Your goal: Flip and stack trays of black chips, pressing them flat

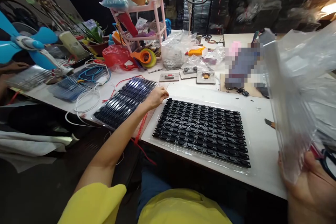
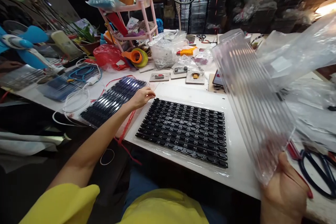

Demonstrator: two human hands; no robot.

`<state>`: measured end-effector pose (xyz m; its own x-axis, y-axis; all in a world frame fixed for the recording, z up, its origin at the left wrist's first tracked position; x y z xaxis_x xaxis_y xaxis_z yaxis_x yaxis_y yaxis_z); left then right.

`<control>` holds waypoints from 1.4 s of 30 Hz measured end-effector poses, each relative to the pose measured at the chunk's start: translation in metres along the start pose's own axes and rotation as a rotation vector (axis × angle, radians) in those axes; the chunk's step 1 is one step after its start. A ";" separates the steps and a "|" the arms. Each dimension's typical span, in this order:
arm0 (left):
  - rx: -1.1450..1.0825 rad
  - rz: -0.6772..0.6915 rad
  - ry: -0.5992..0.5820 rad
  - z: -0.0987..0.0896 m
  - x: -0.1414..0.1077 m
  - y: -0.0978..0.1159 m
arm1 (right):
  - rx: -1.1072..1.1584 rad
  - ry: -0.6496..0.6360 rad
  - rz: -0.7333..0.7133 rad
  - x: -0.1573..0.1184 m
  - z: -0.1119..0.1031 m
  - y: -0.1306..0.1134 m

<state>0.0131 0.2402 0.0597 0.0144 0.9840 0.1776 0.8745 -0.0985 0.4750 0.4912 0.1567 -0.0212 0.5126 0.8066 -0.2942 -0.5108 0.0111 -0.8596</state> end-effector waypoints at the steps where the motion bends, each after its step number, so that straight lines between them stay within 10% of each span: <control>1: 0.021 0.027 -0.035 0.005 0.006 0.001 | 0.022 0.019 0.018 -0.002 0.000 0.001; 18: 0.047 0.156 -0.119 0.020 0.005 0.010 | 0.181 -0.003 0.048 -0.001 0.002 0.006; 33: -0.096 0.069 0.076 -0.020 -0.010 0.024 | 0.235 -0.227 -0.004 0.010 0.006 0.009; 38: -0.431 -0.084 0.059 -0.033 -0.025 0.042 | 0.242 -0.263 -0.047 0.012 0.007 0.007; 42: -0.944 -0.253 -0.177 -0.022 -0.045 0.075 | 0.220 -0.315 -0.161 0.003 0.021 -0.011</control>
<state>0.0673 0.1857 0.1066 0.0201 0.9927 -0.1186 0.1185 0.1154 0.9862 0.4838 0.1708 -0.0039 0.3789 0.9254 0.0087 -0.5942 0.2505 -0.7643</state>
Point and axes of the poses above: each hand's wrist, its own x-axis towards the middle knuckle, its own z-axis out of the palm, y = z × x, the point moved 10 cm from there along x, towards the middle knuckle, and after that the axes turned 6 degrees about -z, right-handed, at the moved point
